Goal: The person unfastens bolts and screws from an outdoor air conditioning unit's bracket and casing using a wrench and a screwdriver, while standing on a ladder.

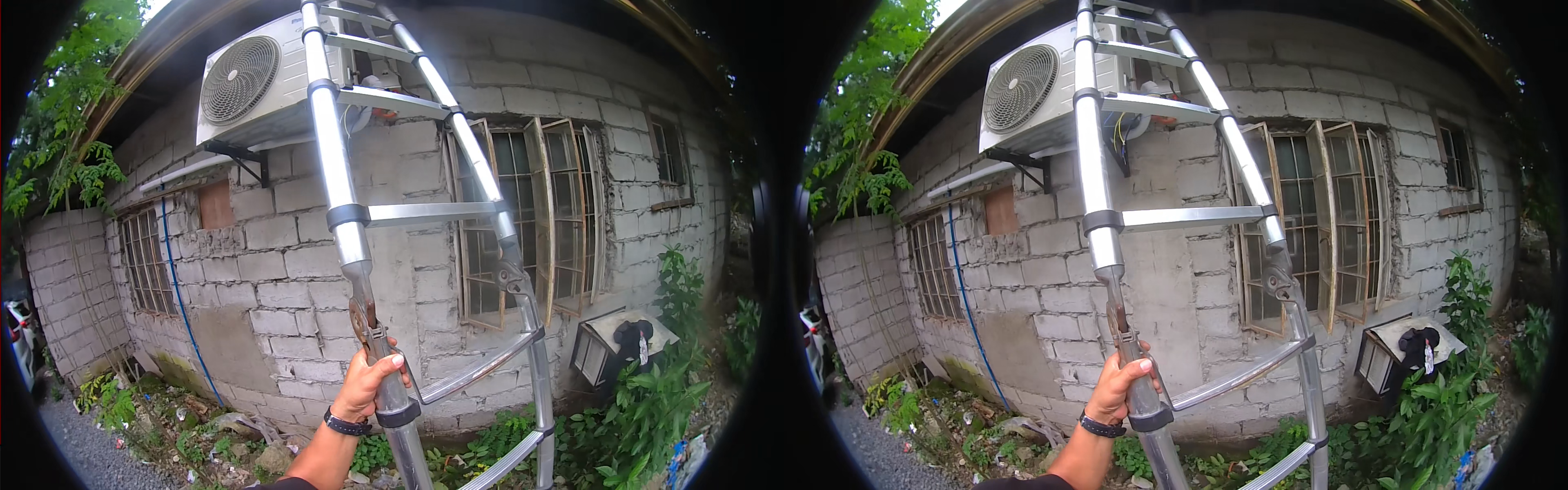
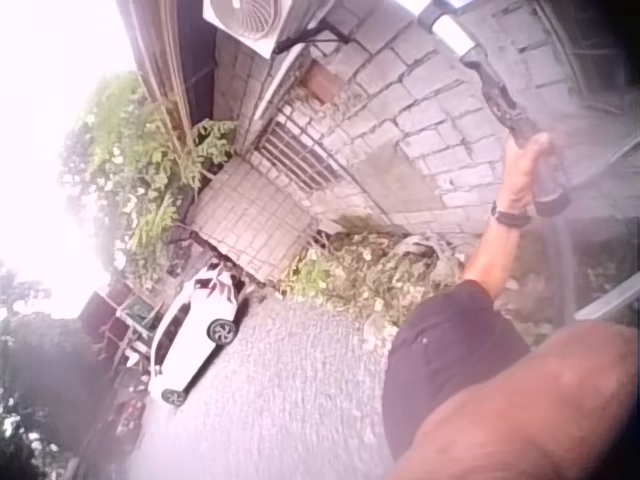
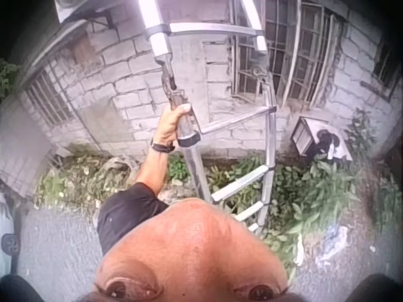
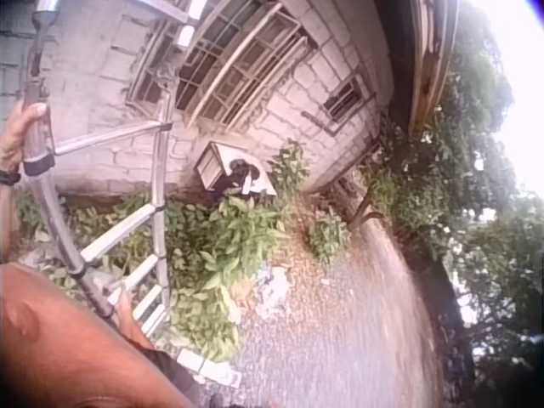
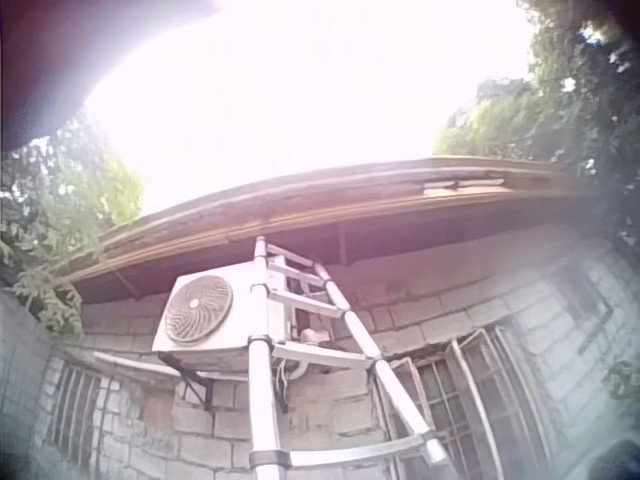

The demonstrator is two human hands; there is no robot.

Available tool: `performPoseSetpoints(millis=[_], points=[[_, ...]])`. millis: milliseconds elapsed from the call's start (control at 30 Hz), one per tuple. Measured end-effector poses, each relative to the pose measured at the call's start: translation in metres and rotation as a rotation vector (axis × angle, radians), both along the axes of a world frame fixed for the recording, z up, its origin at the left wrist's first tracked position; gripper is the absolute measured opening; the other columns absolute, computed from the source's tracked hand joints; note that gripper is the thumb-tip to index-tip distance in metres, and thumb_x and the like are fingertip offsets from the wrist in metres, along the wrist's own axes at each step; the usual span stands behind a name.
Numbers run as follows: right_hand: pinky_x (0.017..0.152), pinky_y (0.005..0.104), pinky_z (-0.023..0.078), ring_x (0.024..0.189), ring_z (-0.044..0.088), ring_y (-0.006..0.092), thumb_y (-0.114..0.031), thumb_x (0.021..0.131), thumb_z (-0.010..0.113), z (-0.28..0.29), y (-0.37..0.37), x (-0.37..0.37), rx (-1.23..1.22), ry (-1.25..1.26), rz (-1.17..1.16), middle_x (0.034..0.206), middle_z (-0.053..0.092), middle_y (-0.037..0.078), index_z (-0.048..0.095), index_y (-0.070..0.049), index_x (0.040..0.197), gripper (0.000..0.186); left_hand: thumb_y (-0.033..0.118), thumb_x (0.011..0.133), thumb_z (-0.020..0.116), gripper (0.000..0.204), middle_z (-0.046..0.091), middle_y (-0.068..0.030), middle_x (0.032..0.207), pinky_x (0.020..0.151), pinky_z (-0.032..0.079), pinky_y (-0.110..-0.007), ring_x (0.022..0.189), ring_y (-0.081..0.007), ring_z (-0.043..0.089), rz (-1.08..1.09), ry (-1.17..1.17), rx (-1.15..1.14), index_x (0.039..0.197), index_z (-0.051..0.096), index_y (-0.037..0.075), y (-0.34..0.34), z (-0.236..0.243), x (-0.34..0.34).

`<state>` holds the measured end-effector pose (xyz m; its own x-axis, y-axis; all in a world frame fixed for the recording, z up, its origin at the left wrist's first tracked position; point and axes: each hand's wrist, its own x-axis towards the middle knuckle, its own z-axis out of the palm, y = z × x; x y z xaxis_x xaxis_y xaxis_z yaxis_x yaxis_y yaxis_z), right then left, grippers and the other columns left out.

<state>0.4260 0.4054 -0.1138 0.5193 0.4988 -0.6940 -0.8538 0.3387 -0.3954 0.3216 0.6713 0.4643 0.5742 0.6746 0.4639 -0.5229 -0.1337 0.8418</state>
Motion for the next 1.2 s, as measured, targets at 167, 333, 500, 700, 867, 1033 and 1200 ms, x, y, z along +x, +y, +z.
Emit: performPoseSetpoints(millis=[167,333,500,700,867,1033,1200], points=[[0.068,0.0431,0.053,0.081,0.061,0.0268,-0.038,0.101,0.059,0.001,0.0,-0.014,0.01,0.047,-0.024,0.091,0.059,0.007,0.057,-0.013,0.111,0.027,0.02,0.086,0.075,0.051,0.063,-0.01,0.084,0.068,0.058,-0.04,0.071,-0.0224,0.067,-0.063,-0.066,-0.004,0.126,0.048,0.004,0.027,-0.003,-0.037],[0.066,0.0422,0.052,0.079,0.061,0.0261,-0.037,0.101,0.059,-0.001,-0.011,-0.03,0.001,0.091,-0.04,0.088,0.059,0.006,0.057,-0.013,0.107,0.025,0.019,0.085,0.074,0.054,0.062,-0.0112,0.086,0.068,0.053,-0.043,0.072,-0.0249,0.064,-0.234,-0.177,-0.065,0.129,0.046,0.004,0.053,-0.013,-0.069],[0.065,0.0413,0.052,0.076,0.06,0.0253,-0.036,0.101,0.059,0.0,-0.023,-0.048,-0.01,0.112,-0.071,0.084,0.058,0.006,0.058,-0.013,0.103,0.023,0.022,0.084,0.074,0.055,0.061,-0.0103,0.086,0.069,0.052,-0.043,0.073,-0.0254,0.063,-0.311,-0.19,-0.066,0.129,0.046,0.006,0.053,-0.012,-0.078],[0.063,0.0402,0.051,0.073,0.06,0.0245,-0.036,0.101,0.058,-0.006,-0.046,-0.079,0.013,0.145,-0.121,0.079,0.058,0.005,0.059,-0.013,0.098,0.023,0.025,0.089,0.068,0.053,0.057,-0.0084,0.085,0.068,0.053,-0.04,0.075,-0.0226,0.06,-0.368,-0.199,-0.01,0.134,0.049,0.004,0.046,-0.015,-0.099],[0.062,0.0393,0.05,0.07,0.059,0.0237,-0.035,0.102,0.058,-0.011,-0.073,-0.117,0.051,0.179,-0.176,0.076,0.057,0.004,0.06,-0.013,0.095,0.023,0.025,0.089,0.066,0.051,0.057,-0.0072,0.085,0.068,0.053,-0.039,0.074,-0.021,0.059,-0.396,-0.187,-0.032,0.133,0.05,0.004,0.03,-0.016,-0.124],[0.064,0.0395,0.051,0.072,0.06,0.0237,-0.036,0.101,0.059,-0.029,-0.099,-0.165,0.134,0.173,-0.183,0.079,0.059,0.005,0.06,-0.013,0.097,0.024,0.025,0.087,0.068,0.049,0.058,-0.0071,0.084,0.068,0.052,-0.04,0.072,-0.0221,0.059,-0.379,-0.157,-0.053,0.129,0.051,0.006,0.013,-0.019,-0.168],[0.066,0.0387,0.052,0.074,0.06,0.0234,-0.032,0.099,0.061,-0.029,-0.11,-0.202,0.086,0.108,-0.2,0.079,0.059,0.004,0.06,-0.012,0.097,0.02,0.027,0.086,0.068,0.046,0.06,-0.0079,0.082,0.069,0.053,-0.042,0.071,-0.0244,0.061,-0.392,-0.135,-0.091,0.125,0.054,0.007,0.011,-0.009,-0.198]])
